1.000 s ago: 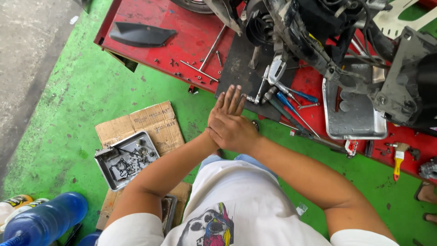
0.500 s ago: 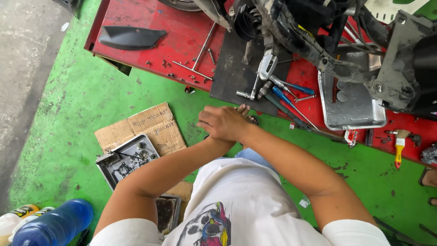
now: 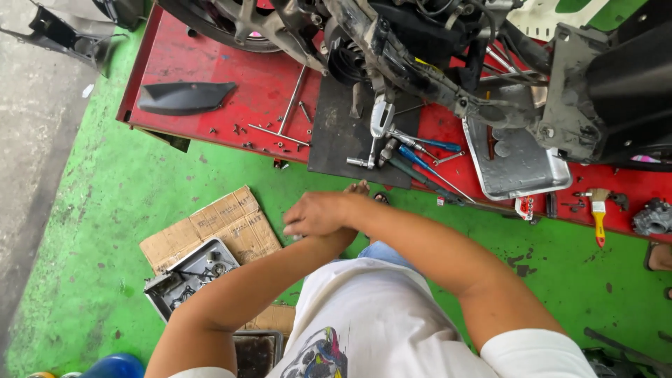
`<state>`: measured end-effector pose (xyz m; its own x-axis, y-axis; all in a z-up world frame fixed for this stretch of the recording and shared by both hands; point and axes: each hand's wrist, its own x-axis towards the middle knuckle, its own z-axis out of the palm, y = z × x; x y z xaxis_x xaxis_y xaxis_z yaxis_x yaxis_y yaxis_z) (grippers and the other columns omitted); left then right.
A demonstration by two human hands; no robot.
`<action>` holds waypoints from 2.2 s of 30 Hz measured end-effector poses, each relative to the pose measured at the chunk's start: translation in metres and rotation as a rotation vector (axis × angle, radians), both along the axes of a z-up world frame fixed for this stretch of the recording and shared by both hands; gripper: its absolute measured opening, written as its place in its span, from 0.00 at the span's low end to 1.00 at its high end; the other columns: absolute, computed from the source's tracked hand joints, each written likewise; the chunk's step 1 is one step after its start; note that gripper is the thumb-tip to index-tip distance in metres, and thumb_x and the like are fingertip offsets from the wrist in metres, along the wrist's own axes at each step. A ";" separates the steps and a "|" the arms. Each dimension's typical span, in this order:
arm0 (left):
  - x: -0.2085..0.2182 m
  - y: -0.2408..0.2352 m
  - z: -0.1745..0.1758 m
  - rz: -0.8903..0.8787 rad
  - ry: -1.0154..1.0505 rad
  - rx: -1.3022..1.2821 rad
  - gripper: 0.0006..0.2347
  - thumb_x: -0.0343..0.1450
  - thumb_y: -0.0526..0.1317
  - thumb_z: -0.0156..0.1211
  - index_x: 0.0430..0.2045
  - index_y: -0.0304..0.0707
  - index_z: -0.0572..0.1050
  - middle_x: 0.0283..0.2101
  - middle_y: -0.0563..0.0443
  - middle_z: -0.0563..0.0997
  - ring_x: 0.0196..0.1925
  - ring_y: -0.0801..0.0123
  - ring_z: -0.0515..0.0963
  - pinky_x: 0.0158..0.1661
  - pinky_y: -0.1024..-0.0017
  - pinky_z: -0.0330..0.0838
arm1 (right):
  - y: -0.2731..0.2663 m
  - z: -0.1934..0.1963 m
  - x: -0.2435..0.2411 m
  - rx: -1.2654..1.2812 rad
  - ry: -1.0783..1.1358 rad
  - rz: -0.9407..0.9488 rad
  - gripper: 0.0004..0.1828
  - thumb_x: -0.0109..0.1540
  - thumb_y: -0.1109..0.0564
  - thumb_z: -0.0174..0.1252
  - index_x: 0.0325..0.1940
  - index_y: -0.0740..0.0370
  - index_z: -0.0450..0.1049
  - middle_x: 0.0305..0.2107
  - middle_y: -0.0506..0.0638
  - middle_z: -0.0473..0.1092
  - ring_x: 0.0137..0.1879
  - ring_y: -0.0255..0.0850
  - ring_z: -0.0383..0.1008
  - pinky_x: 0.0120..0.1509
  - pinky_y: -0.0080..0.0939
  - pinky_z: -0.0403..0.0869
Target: The person works on a motorcycle engine, using a screwdriver to loosen and remove bolts from the carburetor area. They then use a cloth to wipe the engine components and remove the carburetor assembly.
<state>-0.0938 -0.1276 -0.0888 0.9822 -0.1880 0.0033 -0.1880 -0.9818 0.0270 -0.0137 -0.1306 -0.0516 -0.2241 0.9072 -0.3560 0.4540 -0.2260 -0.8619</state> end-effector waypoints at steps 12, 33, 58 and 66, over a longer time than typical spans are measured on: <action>-0.048 0.073 -0.010 -0.027 -0.093 -0.058 0.29 0.78 0.60 0.37 0.74 0.49 0.53 0.78 0.44 0.51 0.79 0.52 0.47 0.74 0.52 0.39 | -0.066 -0.017 0.083 -0.066 0.053 -0.844 0.18 0.67 0.37 0.53 0.38 0.47 0.81 0.34 0.48 0.79 0.47 0.40 0.77 0.55 0.49 0.73; -0.008 0.015 0.081 0.836 -0.124 -1.552 0.30 0.77 0.58 0.09 0.77 0.53 0.36 0.80 0.37 0.35 0.79 0.38 0.33 0.73 0.44 0.26 | -0.017 -0.033 -0.003 0.501 -0.159 -1.087 0.17 0.67 0.52 0.59 0.60 0.57 0.72 0.48 0.56 0.77 0.59 0.52 0.77 0.65 0.51 0.74; -0.025 0.053 0.022 0.954 -0.092 -0.772 0.22 0.84 0.48 0.38 0.33 0.31 0.78 0.37 0.29 0.80 0.36 0.35 0.73 0.35 0.46 0.61 | -0.065 0.011 0.005 0.114 0.161 -0.752 0.21 0.67 0.53 0.39 0.51 0.58 0.78 0.39 0.53 0.81 0.44 0.46 0.78 0.51 0.45 0.73; -0.026 0.078 -0.080 0.888 0.368 -0.558 0.26 0.86 0.48 0.33 0.25 0.34 0.76 0.20 0.44 0.78 0.17 0.62 0.77 0.15 0.69 0.70 | -0.146 -0.027 0.020 0.100 -0.225 -0.917 0.16 0.64 0.46 0.51 0.41 0.54 0.82 0.38 0.45 0.82 0.45 0.46 0.82 0.55 0.47 0.72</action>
<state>-0.1197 -0.0500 -0.1685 0.7258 0.5194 -0.4510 0.6858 -0.5966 0.4167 0.0064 -0.2765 -0.0783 0.6550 0.7244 -0.2151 0.2940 -0.5066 -0.8105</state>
